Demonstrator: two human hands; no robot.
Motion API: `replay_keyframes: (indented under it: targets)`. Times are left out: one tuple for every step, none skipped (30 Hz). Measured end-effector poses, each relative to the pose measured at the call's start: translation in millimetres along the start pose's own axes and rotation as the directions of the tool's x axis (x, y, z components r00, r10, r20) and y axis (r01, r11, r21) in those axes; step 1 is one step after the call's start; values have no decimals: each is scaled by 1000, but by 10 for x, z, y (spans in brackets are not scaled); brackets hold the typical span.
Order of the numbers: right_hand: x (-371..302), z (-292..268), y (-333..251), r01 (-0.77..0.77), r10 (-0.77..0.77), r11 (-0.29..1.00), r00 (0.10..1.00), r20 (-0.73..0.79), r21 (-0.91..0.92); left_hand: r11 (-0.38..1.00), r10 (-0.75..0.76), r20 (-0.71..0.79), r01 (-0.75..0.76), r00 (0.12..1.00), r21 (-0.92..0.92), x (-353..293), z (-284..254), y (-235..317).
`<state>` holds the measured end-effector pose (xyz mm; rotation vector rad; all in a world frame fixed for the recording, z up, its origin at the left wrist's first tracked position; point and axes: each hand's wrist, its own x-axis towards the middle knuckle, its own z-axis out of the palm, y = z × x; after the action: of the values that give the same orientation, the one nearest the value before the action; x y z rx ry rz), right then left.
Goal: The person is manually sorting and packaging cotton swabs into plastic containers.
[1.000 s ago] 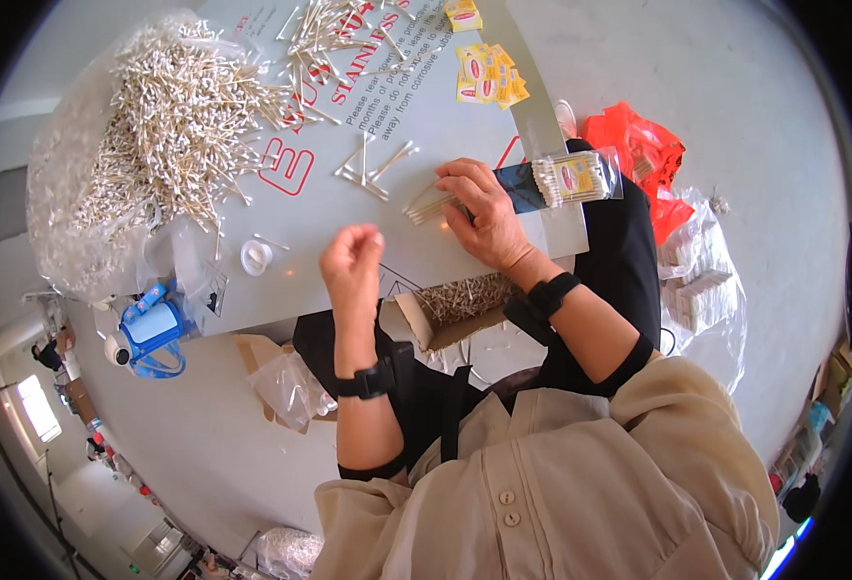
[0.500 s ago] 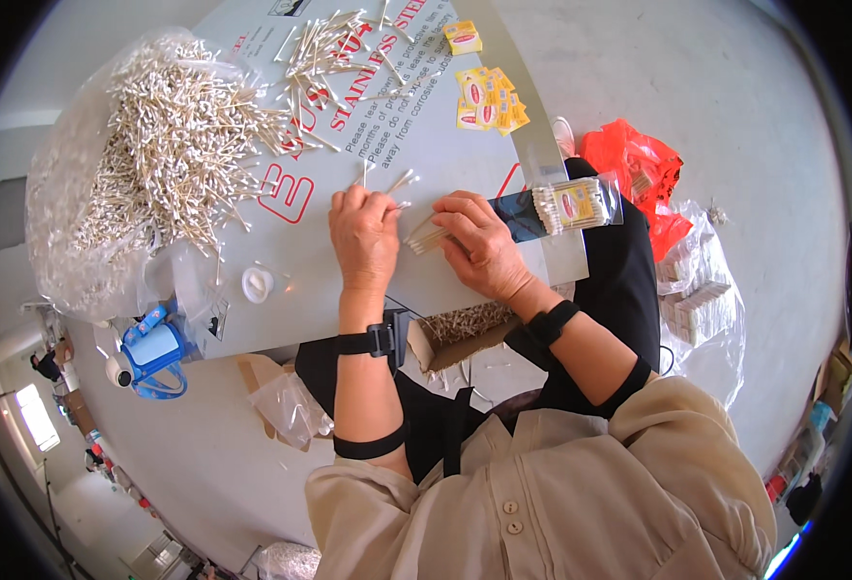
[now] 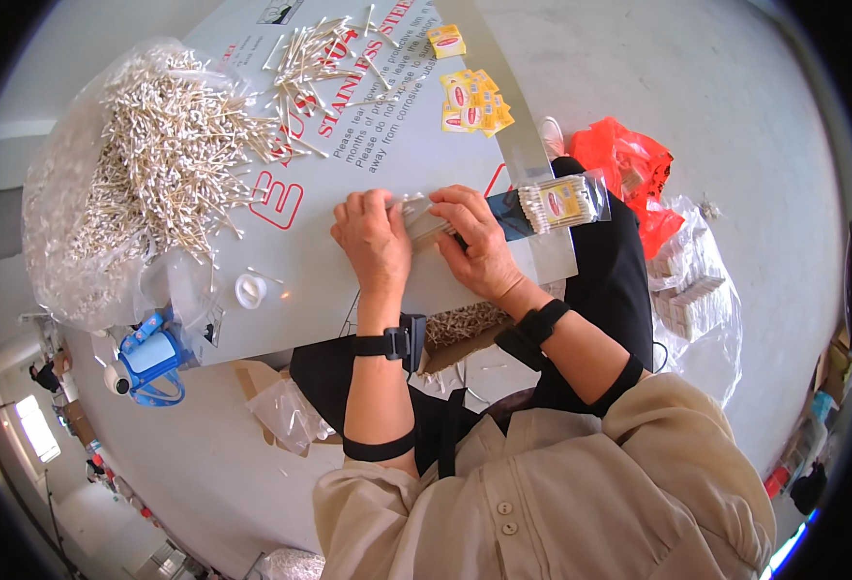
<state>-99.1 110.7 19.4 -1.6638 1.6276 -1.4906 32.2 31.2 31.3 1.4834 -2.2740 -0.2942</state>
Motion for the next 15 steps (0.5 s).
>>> replay_keyframes:
  targets:
    - [-5, 4, 3, -32, 33, 999, 999, -30, 35, 1000, 20, 18, -20, 1000, 0, -41, -7, 39]
    - [-8, 6, 3, -62, 66, 996, 996, -59, 70, 1000, 21, 19, -21, 1000, -1, -83, -16, 63]
    - [-13, 1, 1, -63, 67, 996, 996, -60, 70, 999, 33, 24, -34, 999, 30, -126, -26, 84]
    - [-17, -6, -2, -108, 115, 988, 991, -61, 109, 997, 45, 30, -47, 999, 61, -171, -36, 107]
    - [-15, -13, -2, -152, 162, 977, 985, -61, 148, 997, 48, 31, -50, 998, 60, -215, -50, 137]
    - [-15, -22, 3, -153, 163, 977, 984, -64, 146, 986, 102, 32, -105, 994, 130, -261, -62, 170]
    - [-16, -34, 10, -188, 202, 964, 978, -58, 188, 967, 155, 36, -159, 987, 198, -296, -65, 202]
    - [-16, -31, 5, -221, 238, 947, 970, -46, 234, 967, 155, 36, -159, 987, 201, -348, -53, 201]
    - [-15, -27, 4, -221, 238, 946, 970, -46, 236, 969, 115, 109, -135, 987, 205, -398, -24, 192]
    - [-13, -23, 8, -202, 218, 956, 975, -52, 212, 971, 74, 180, -112, 981, 211, -427, 0, 176]
    - [-18, -22, 12, -186, 199, 965, 978, -56, 186, 971, 73, 182, -111, 981, 210, -405, -2, 171]
    - [-18, -23, 16, -187, 201, 965, 978, -55, 185, 969, 81, 189, -122, 979, 214, -349, 3, 151]
    - [-14, -26, 18, -201, 216, 958, 975, -55, 206, 967, 90, 196, -133, 976, 219, -289, 7, 133]
    - [-3, -25, 16, -212, 230, 951, 972, -54, 227, 967, 89, 195, -132, 977, 219, -214, 15, 109]
    - [1, -26, 8, -210, 228, 951, 972, -52, 227, 963, 104, 186, -146, 977, 227, -135, 20, 85]
